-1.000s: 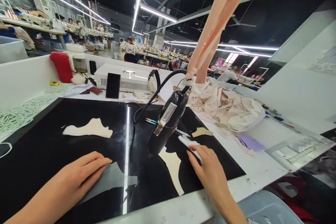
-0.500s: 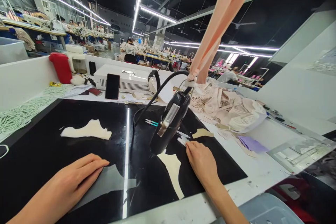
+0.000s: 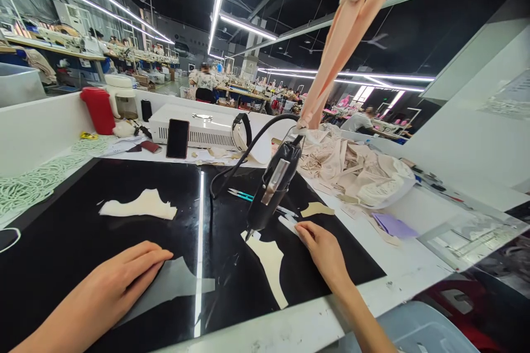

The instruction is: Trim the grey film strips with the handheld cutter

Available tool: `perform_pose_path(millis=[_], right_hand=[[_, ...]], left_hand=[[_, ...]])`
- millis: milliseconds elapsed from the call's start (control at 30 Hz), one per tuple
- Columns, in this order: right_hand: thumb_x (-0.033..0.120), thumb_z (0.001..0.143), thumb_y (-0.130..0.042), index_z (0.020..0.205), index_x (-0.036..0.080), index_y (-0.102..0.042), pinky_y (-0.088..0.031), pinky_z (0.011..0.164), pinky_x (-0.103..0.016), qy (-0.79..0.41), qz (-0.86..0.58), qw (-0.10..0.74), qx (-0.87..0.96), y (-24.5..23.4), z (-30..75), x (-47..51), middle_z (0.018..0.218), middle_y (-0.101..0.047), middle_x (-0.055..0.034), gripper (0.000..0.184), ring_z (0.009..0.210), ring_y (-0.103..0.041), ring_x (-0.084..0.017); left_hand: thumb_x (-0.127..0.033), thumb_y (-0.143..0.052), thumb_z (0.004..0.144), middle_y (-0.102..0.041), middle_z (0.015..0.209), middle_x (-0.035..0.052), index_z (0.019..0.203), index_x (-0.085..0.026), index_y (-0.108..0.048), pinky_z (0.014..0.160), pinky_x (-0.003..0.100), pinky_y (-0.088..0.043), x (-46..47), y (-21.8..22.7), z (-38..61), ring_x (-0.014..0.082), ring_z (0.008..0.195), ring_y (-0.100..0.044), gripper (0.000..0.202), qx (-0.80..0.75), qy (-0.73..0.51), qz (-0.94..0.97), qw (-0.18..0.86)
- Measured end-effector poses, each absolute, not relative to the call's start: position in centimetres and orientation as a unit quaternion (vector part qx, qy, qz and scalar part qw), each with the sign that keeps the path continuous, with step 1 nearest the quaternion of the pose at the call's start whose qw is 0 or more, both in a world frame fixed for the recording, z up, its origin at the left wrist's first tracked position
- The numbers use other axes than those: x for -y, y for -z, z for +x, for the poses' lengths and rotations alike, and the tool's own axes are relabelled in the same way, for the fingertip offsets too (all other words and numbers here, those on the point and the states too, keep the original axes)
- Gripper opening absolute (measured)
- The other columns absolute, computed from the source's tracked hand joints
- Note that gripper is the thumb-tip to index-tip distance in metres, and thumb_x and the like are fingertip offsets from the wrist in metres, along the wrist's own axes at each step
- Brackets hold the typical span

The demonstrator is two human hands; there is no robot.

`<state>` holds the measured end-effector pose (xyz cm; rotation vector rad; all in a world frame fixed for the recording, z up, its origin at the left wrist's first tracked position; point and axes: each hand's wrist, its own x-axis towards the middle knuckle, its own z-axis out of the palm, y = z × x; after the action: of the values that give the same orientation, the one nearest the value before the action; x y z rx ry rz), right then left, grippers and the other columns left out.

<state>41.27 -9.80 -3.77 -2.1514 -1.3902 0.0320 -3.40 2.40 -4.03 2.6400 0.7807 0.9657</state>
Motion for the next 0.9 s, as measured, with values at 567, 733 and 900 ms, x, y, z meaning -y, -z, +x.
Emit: perform_pose_path(millis=[567, 733, 900], right_hand=[[0.04, 0.105, -0.066, 0.124, 0.016, -0.066, -0.063, 0.072, -0.033, -0.123, -0.686, 0.698, 0.165, 2.8, 44.9, 10.7, 0.11, -0.072, -0.0056, 0.031, 0.085, -0.071, -0.017], [0.05, 0.101, -0.066, 0.096, 0.021, -0.058, -0.039, 0.044, -0.017, -0.066, -0.626, 0.76, 0.158, -0.1, 41.4, 11.6, 0.067, -0.052, 0.0094, 0.031, 0.046, -0.041, -0.005], [0.061, 0.084, -0.081, 0.094, 0.026, -0.063, -0.03, 0.04, -0.02, -0.177, -0.606, 0.724, 0.281, -2.3, 33.4, 13.5, 0.048, -0.04, 0.0113, 0.041, 0.042, -0.033, -0.009]], left_hand=[[-0.045, -0.054, 0.106, -0.079, 0.113, -0.0028, 0.117, -0.035, -0.079, 0.088, 0.016, -0.062, -2.8, 3.9, -3.5, 0.016, 0.096, -0.08, 0.029, -0.276, -0.313, 0.9, 0.126], [-0.044, -0.054, 0.106, -0.078, 0.113, -0.0013, 0.116, -0.033, -0.079, 0.089, 0.018, -0.061, -2.8, 3.8, -3.4, 0.0164, 0.096, -0.079, 0.028, -0.291, -0.305, 0.895, 0.15], [-0.033, -0.047, 0.108, -0.076, 0.111, 0.0022, 0.114, -0.027, -0.077, 0.088, 0.024, -0.06, -1.6, 1.8, -2.3, 0.0165, 0.097, -0.075, 0.031, -0.323, -0.283, 0.882, 0.196]])
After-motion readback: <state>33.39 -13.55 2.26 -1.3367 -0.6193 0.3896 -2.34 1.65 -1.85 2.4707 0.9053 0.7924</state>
